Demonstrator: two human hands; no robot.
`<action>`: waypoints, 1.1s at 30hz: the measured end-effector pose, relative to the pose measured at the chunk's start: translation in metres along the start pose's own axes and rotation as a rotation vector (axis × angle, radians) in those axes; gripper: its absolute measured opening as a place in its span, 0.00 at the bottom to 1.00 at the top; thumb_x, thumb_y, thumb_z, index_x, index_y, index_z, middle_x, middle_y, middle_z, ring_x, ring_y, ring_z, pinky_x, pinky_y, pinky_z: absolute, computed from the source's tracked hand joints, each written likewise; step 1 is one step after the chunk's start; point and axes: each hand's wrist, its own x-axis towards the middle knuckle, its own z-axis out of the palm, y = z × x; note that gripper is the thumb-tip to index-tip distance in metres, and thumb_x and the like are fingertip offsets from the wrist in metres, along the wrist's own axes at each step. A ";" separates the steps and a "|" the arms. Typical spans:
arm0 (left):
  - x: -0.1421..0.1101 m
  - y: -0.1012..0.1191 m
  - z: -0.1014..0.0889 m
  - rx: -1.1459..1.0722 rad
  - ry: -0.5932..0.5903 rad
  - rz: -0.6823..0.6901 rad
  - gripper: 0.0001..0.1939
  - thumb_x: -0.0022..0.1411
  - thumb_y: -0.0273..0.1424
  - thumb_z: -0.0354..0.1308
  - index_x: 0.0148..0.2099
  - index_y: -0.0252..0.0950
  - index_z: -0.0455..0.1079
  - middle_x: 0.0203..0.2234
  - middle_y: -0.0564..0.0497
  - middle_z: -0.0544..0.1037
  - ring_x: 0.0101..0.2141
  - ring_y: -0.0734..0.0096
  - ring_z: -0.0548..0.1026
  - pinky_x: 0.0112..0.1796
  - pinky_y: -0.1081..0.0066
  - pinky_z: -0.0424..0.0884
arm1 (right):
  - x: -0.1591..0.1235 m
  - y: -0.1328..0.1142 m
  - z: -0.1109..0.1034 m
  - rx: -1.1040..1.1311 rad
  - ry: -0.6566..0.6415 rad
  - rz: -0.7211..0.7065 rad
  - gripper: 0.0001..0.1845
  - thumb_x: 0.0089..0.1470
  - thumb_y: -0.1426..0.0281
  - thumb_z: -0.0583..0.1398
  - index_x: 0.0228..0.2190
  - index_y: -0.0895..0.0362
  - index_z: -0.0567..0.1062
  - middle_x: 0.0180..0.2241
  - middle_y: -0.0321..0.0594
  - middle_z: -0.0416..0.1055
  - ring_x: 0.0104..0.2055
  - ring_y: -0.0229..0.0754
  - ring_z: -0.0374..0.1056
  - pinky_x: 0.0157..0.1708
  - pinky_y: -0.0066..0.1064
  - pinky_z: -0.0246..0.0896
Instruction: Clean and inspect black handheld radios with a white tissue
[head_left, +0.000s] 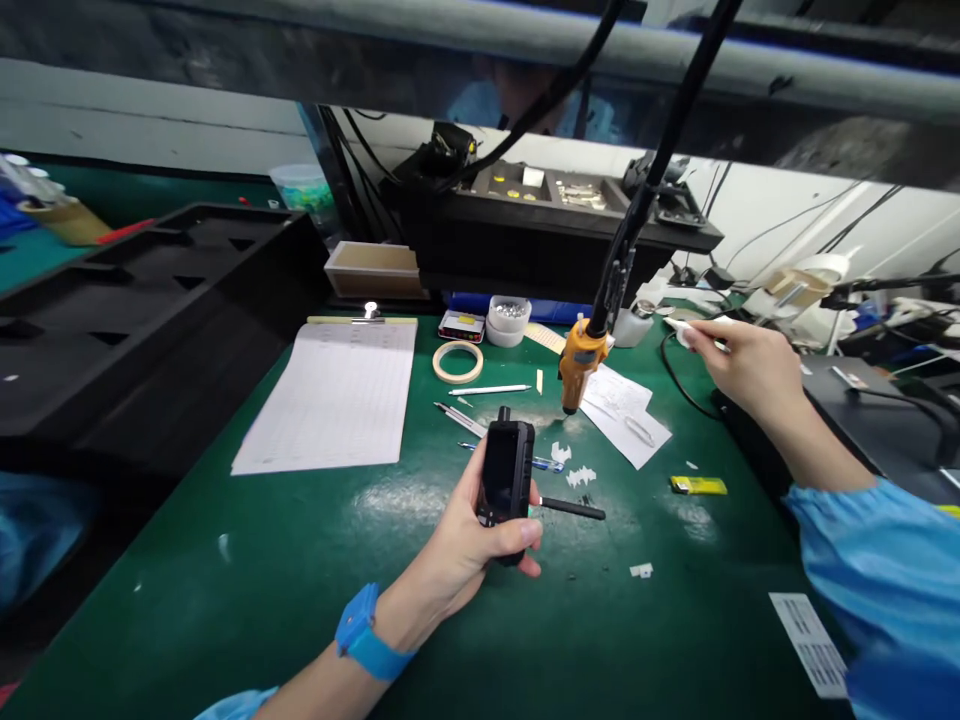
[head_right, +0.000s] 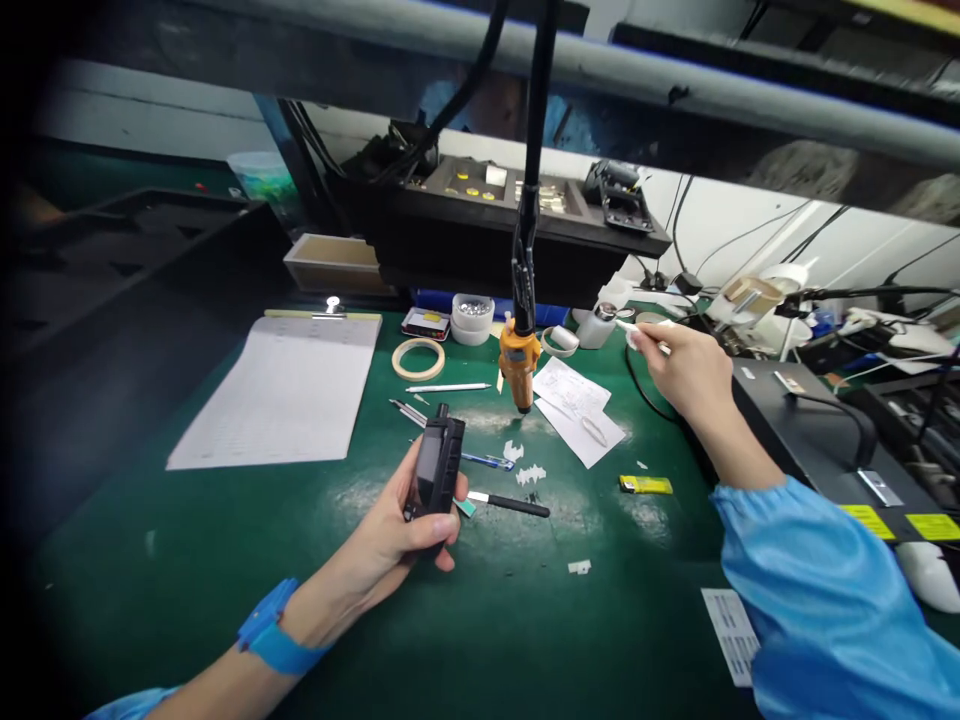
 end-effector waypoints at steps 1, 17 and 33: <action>-0.001 0.002 0.001 0.003 0.005 0.001 0.58 0.47 0.28 0.87 0.76 0.49 0.65 0.38 0.57 0.80 0.28 0.71 0.80 0.22 0.76 0.78 | 0.016 -0.001 -0.001 -0.077 -0.022 0.003 0.13 0.72 0.62 0.66 0.46 0.56 0.89 0.44 0.54 0.86 0.42 0.51 0.77 0.42 0.41 0.65; -0.006 0.012 0.006 -0.112 -0.059 0.076 0.79 0.48 0.23 0.87 0.87 0.58 0.42 0.38 0.58 0.82 0.29 0.71 0.82 0.26 0.77 0.77 | 0.101 -0.033 0.014 -0.537 -0.348 -0.014 0.20 0.76 0.57 0.68 0.58 0.57 0.81 0.59 0.48 0.80 0.59 0.52 0.79 0.60 0.53 0.80; -0.001 0.014 -0.002 -0.052 -0.247 0.196 0.89 0.53 0.21 0.86 0.87 0.62 0.18 0.38 0.56 0.84 0.32 0.67 0.85 0.34 0.70 0.84 | -0.048 -0.039 -0.034 -0.230 0.179 -0.143 0.22 0.69 0.43 0.66 0.40 0.44 0.92 0.27 0.52 0.80 0.31 0.56 0.76 0.29 0.43 0.54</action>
